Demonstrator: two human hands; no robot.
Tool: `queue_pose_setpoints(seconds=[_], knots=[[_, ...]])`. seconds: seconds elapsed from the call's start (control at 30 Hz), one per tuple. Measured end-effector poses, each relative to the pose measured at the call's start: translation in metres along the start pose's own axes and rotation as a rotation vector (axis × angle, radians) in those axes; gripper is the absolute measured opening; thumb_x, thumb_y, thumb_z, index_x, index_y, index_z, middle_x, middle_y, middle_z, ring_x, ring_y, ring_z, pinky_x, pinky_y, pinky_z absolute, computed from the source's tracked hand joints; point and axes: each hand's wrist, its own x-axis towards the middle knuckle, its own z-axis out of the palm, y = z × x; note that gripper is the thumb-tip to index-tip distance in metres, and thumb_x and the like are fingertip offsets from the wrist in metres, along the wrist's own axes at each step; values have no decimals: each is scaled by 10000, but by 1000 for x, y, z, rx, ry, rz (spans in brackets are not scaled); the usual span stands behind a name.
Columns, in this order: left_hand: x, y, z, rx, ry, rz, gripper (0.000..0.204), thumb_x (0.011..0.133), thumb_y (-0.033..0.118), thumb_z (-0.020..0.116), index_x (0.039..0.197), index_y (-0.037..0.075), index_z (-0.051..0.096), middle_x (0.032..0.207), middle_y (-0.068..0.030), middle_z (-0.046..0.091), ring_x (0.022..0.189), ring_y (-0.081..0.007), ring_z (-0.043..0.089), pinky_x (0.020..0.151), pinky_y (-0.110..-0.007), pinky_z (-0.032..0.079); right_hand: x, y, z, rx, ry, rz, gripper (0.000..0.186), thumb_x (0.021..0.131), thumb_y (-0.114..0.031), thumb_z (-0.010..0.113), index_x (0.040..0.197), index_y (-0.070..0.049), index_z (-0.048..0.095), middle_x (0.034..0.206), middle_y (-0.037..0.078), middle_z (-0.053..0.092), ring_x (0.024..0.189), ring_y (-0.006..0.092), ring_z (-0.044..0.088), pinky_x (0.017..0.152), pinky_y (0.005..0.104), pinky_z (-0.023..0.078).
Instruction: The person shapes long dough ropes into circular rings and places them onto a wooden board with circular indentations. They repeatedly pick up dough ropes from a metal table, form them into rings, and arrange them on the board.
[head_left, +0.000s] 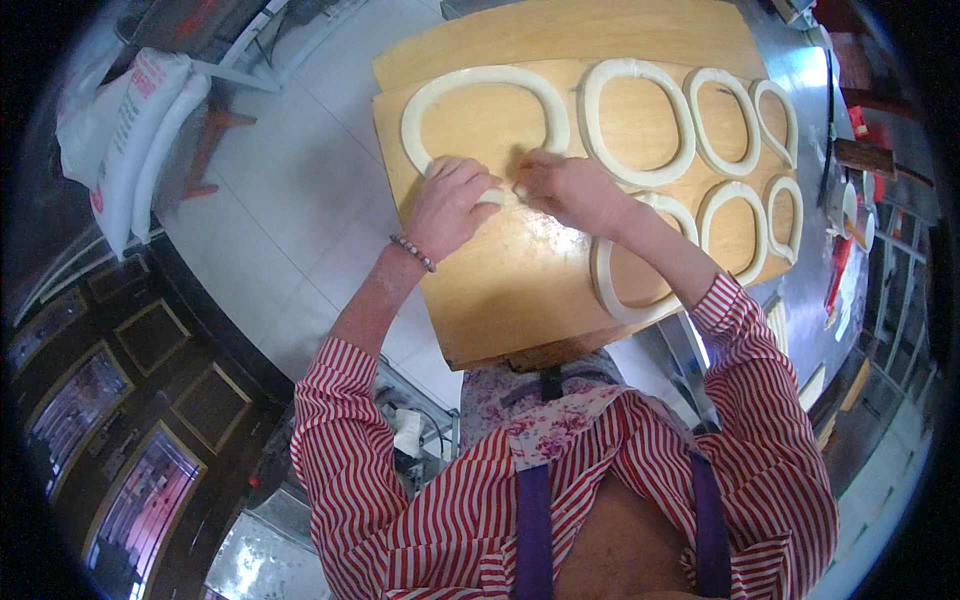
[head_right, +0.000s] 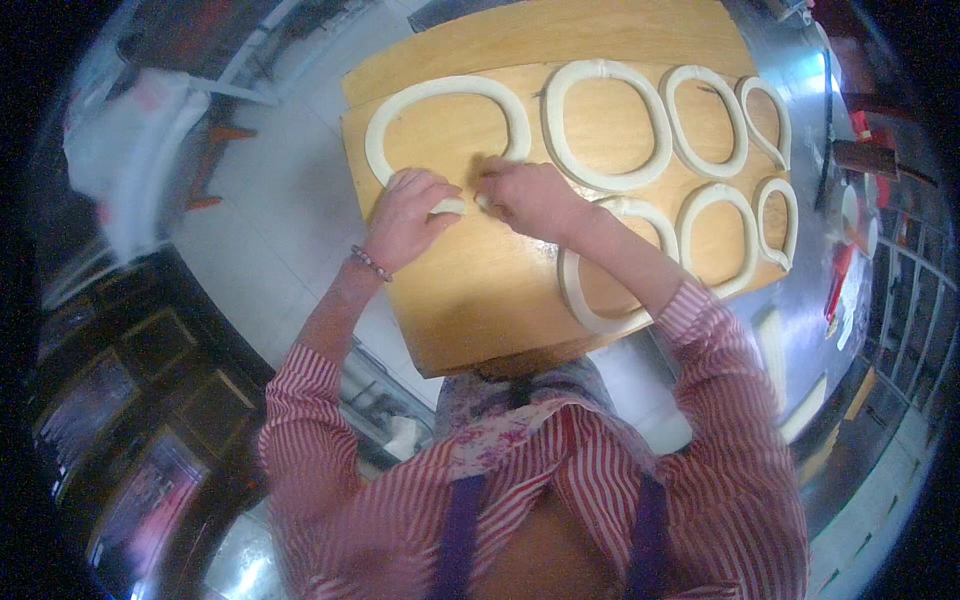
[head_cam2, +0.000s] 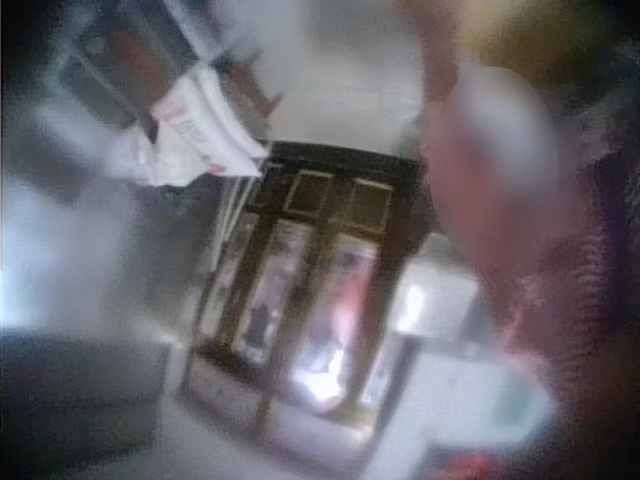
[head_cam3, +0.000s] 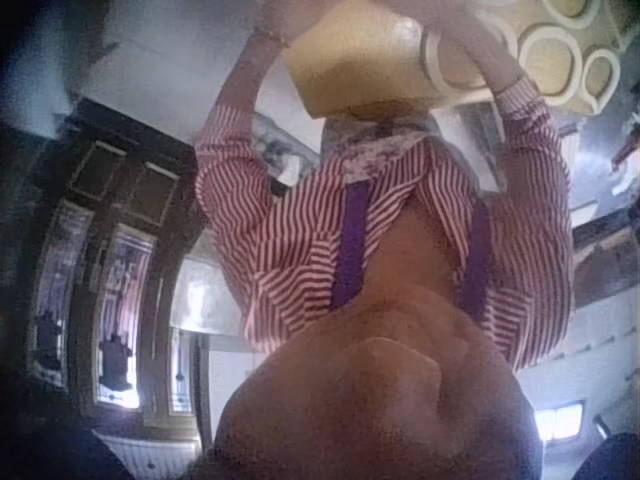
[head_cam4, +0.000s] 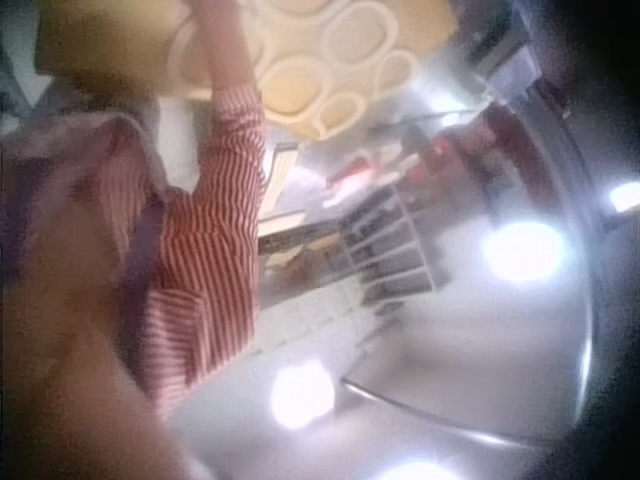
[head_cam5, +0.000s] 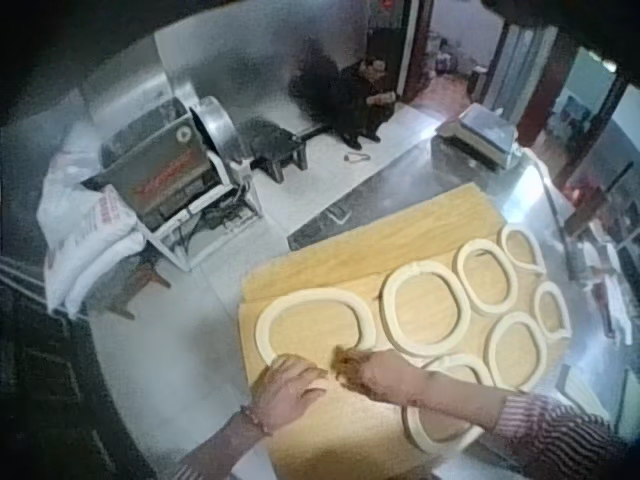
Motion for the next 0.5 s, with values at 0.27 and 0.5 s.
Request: queue_pose_setpoints(seconds=[0.27, 0.5], knots=[[4, -14, -3, -474, 151, -298, 182, 811, 108, 762, 967, 18, 733, 948, -99, 707, 887, -221, 669, 791, -331, 521, 14, -19, 19, 600, 224, 271, 455, 794, -157, 760, 1223, -51, 651, 823, 118, 669, 724, 202, 646, 687, 326, 534], [9, -18, -1, -695, 90, -392, 189, 860, 116, 738, 1033, 40, 750, 980, -85, 734, 886, -157, 673, 794, -297, 521, 18, -23, 27, 773, 388, 321, 528, 780, -85, 759, 1289, -35, 624, 793, 78, 668, 735, 132, 626, 690, 284, 515]])
